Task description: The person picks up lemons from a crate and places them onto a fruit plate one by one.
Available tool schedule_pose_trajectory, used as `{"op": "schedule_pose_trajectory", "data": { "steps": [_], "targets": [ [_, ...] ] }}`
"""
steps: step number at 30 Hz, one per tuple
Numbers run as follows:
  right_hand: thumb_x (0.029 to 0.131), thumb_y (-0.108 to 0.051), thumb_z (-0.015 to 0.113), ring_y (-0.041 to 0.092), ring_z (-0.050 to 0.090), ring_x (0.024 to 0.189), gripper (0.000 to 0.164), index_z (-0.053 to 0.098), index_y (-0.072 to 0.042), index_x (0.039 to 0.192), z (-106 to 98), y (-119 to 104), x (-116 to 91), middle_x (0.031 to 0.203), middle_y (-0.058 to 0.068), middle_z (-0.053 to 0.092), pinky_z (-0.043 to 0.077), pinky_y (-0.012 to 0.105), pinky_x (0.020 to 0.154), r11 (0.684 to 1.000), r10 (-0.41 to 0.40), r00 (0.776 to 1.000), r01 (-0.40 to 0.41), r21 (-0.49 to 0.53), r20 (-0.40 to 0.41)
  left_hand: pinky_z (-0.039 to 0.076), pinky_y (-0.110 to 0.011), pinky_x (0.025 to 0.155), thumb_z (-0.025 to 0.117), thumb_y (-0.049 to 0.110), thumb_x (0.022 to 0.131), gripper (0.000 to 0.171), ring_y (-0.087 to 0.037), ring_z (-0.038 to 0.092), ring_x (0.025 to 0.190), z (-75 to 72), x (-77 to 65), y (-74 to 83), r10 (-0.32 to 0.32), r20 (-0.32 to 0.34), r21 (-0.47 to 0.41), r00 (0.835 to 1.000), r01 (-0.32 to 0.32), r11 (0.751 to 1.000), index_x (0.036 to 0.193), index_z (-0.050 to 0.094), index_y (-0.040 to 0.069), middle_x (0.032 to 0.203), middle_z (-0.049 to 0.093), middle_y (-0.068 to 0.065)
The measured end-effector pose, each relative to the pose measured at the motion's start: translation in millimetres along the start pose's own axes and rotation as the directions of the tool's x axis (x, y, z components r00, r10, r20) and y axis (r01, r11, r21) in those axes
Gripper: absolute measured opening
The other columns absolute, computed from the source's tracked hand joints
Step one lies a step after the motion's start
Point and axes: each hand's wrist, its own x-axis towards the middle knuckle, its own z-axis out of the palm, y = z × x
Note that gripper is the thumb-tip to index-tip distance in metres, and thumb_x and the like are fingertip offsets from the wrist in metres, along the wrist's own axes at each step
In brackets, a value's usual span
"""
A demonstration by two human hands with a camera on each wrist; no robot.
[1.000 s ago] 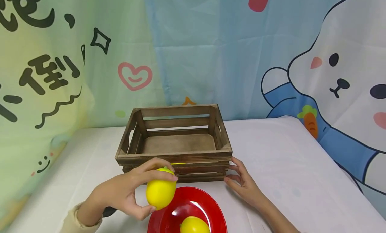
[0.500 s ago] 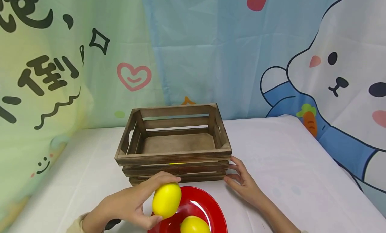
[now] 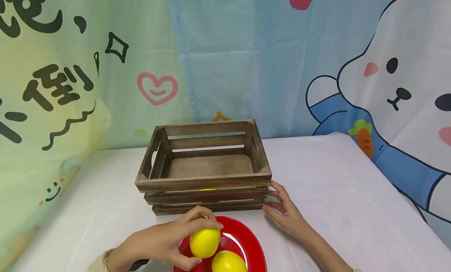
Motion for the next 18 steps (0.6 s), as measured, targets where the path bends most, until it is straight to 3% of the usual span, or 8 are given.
{"op": "schedule_pose_trajectory", "data": {
  "steps": [9, 13, 18],
  "targets": [
    [0.084, 0.025, 0.052, 0.001, 0.054, 0.114, 0.078, 0.026, -0.006, 0.15, 0, 0, 1, 0.135, -0.014, 0.048, 0.05, 0.015, 0.088, 1.0, -0.014, 1.0, 0.014, 0.024, 0.005, 0.043, -0.016, 0.097, 0.071, 0.014, 0.085, 0.07, -0.006, 0.045, 0.121, 3.2, 3.4, -6.2, -0.048, 0.132, -0.015, 0.99, 0.05, 0.999, 0.146, 0.037, 0.021, 0.141, 0.039, 0.0],
    [0.083, 0.025, 0.053, 0.002, 0.055, 0.113, 0.078, 0.027, -0.006, 0.15, 0, -1, 2, 0.135, -0.014, 0.049, 0.05, 0.016, 0.087, 1.0, -0.009, 1.0, 0.009, 0.028, 0.003, 0.044, -0.016, 0.096, 0.07, 0.015, 0.087, 0.069, -0.006, 0.045, 0.12, 5.1, 4.5, -9.2, -0.07, 0.141, -0.009, 0.988, 0.072, 0.997, 0.146, 0.036, 0.021, 0.141, 0.04, 0.001],
    [0.085, 0.023, 0.053, 0.003, 0.059, 0.107, 0.078, 0.027, -0.009, 0.151, 0, -3, 1, 0.132, -0.016, 0.05, 0.051, 0.016, 0.085, 0.999, 0.036, 0.999, -0.036, 0.01, -0.006, 0.044, -0.014, 0.095, 0.069, 0.016, 0.088, 0.068, -0.005, 0.05, 0.115, 7.8, 4.4, -12.5, -0.092, 0.123, 0.059, 0.988, 0.085, 0.995, 0.147, 0.035, 0.021, 0.141, 0.04, -0.001]
  ]
}}
